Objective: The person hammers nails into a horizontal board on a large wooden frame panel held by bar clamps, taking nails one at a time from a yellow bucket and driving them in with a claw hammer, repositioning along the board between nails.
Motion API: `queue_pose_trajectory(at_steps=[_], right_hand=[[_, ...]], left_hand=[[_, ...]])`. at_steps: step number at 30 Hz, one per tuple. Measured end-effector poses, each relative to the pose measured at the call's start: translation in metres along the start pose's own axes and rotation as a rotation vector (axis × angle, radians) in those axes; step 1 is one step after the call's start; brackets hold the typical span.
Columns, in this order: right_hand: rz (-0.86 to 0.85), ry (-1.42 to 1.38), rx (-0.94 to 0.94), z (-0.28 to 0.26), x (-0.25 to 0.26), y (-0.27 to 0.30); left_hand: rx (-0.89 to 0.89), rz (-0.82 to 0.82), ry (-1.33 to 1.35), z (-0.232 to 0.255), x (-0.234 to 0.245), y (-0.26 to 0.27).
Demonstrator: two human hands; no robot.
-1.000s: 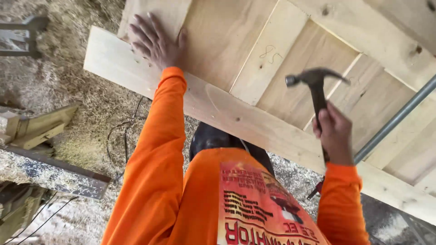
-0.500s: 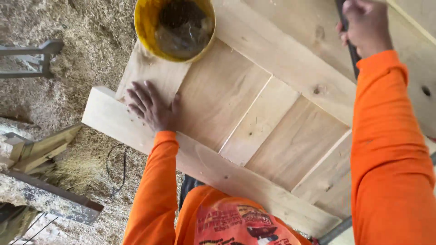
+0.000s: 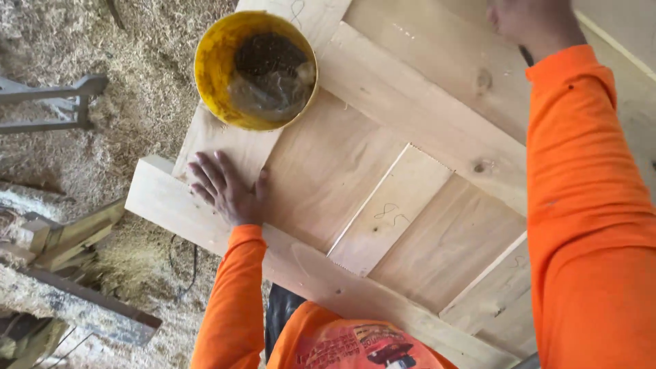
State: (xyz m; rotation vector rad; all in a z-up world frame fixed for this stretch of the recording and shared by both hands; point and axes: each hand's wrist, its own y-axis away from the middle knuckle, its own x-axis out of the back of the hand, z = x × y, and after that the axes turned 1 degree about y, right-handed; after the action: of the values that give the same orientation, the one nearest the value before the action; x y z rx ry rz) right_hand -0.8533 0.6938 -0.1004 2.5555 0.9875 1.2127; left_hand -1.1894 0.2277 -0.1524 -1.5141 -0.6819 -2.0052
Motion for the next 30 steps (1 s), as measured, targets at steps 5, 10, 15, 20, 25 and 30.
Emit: queue_pose_trajectory(at_steps=[5,10,15,20,25,30], right_hand=[[-0.173,0.098,-0.037,-0.06,-0.018,0.017],[-0.186,0.012,0.032,0.008,0.025,0.041],[-0.062,0.463,-0.31,0.068,0.059,0.1],[-0.176,-0.023,-0.223,-0.005,0.051,0.15],[-0.046,0.004,-0.168,-0.011,0.036,0.227],[0.469,-0.557,-0.466,-0.021,-0.067,0.339]], left_hand=[[0.029,-0.005,-0.021,-0.001,0.007,0.002],[-0.002,-0.068,-0.018,0.003,0.008,0.001],[0.006,-0.018,-0.014,0.004,0.006,-0.003],[-0.009,-0.033,-0.017,-0.001,0.007,0.001],[-0.019,-0.06,-0.026,-0.001,0.005,0.006],[0.009,-0.06,-0.028,-0.003,0.001,-0.003]])
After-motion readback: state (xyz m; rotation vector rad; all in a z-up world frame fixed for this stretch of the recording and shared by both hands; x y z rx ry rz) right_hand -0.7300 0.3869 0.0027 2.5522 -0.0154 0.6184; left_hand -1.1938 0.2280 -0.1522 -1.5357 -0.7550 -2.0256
